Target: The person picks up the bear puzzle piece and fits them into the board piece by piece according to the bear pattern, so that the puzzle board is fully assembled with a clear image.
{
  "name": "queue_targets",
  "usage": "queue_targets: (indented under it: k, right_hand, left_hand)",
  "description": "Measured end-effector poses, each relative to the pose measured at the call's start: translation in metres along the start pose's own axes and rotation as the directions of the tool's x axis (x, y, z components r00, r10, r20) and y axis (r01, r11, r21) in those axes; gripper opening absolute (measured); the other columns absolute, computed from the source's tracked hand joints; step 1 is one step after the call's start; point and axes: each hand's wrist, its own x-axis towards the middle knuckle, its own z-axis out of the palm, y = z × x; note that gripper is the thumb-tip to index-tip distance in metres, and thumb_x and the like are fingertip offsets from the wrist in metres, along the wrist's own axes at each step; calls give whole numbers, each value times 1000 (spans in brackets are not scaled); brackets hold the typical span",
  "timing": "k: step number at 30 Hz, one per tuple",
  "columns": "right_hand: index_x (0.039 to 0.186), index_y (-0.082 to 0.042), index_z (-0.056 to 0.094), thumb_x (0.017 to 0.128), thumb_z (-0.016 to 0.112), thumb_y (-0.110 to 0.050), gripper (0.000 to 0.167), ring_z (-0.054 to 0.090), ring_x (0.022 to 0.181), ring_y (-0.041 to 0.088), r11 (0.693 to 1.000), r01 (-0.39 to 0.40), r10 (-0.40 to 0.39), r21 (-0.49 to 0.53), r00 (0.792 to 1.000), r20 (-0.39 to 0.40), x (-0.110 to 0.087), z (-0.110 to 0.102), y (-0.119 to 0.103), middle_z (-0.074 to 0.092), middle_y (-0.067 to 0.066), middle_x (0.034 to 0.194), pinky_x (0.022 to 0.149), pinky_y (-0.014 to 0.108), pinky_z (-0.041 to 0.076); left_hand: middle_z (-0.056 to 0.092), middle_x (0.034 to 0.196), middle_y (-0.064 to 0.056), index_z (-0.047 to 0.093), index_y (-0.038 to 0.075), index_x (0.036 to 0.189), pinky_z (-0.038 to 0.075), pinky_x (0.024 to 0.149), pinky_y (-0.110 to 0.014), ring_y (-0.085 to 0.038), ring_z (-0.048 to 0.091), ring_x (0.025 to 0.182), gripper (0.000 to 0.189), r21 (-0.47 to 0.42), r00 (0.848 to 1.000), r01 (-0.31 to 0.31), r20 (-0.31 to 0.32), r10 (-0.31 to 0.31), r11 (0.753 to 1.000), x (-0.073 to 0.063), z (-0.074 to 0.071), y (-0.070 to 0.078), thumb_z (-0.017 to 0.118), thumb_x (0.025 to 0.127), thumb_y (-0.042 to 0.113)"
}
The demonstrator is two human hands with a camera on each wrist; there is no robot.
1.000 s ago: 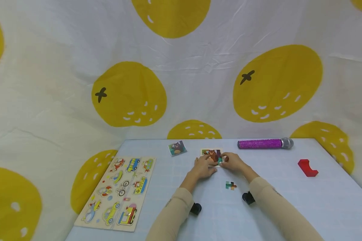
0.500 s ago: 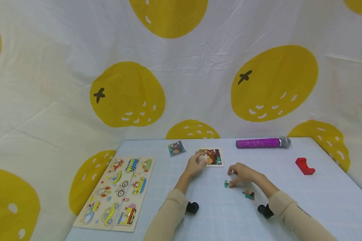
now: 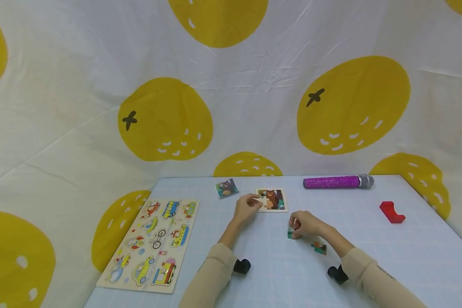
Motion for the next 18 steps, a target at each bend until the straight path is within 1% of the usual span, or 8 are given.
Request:
queue_targets:
  k: [2, 5, 7, 9, 11, 14, 16, 18]
  right_hand:
    - [80, -1, 64, 77, 74, -2, 10, 46, 65, 11, 998, 50, -49, 40, 998, -26, 2, -4, 0, 54, 0, 69, 57, 21, 40]
    - [87, 5, 68, 84, 67, -2, 7, 54, 65, 15, 985, 120, -110, 122, 990, -85, 9, -14, -4, 64, 6, 73, 58, 24, 48]
    - [97, 8, 67, 88, 63, -4, 16, 60, 71, 21, 971, 151, -125, 187, 981, -146, 13, -24, -10, 68, 13, 82, 62, 29, 53]
    - [106, 11, 64, 90, 61, -5, 22, 64, 77, 25, 950, 181, -127, 256, 969, -212, 19, -33, -18, 68, 20, 92, 69, 37, 56]
    - [113, 12, 60, 92, 60, -6, 28, 65, 84, 31, 925, 194, -105, 328, 958, -268, 23, -42, -28, 67, 23, 98, 75, 41, 56]
    - [122, 12, 55, 93, 59, -10, 36, 66, 90, 33, 890, 219, -84, 400, 941, -329, 27, -51, -43, 65, 26, 104, 81, 38, 55]
    - [126, 10, 53, 93, 59, -12, 40, 65, 94, 35, 874, 219, -55, 434, 932, -359, 29, -54, -52, 64, 27, 106, 83, 35, 54]
    - [127, 9, 52, 93, 60, -15, 42, 67, 92, 30, 857, 236, -42, 459, 918, -394, 30, -56, -58, 63, 26, 107, 83, 34, 54]
  left_hand:
    - [70, 86, -19, 65, -7, 108, 52, 61, -23, -19, 65, 70, 29, -40, 993, 39, 115, -34, 998, 0, -2, 2, 68, 84, 9]
    - [69, 89, -22, 63, -7, 114, 55, 62, -29, -29, 68, 74, 32, -105, 955, 99, 288, -65, 990, 1, -1, 7, 65, 88, 12]
    - [69, 92, -23, 63, -8, 114, 57, 67, -32, -31, 68, 78, 31, -155, 933, 128, 354, -66, 980, 3, 1, 14, 63, 90, 13]
    - [68, 93, -25, 64, -10, 110, 57, 71, -34, -34, 68, 81, 29, -212, 936, 137, 349, -56, 968, 5, 2, 24, 62, 91, 12]
    - [67, 94, -27, 64, -13, 105, 57, 73, -34, -36, 67, 83, 26, -273, 955, 120, 293, -36, 955, 9, 2, 34, 61, 92, 9]
    - [66, 94, -28, 63, -15, 105, 57, 72, -32, -39, 66, 84, 26, -346, 981, 93, 192, -26, 934, 16, -2, 51, 59, 93, 8]
    - [66, 94, -24, 62, -13, 107, 57, 73, -33, -33, 67, 81, 27, -384, 990, 84, 140, -32, 920, 20, -4, 62, 57, 95, 11]
    - [66, 92, -21, 60, -13, 109, 55, 78, -40, -26, 67, 76, 29, -444, 993, 82, 108, -38, 892, 22, -7, 73, 53, 97, 12]
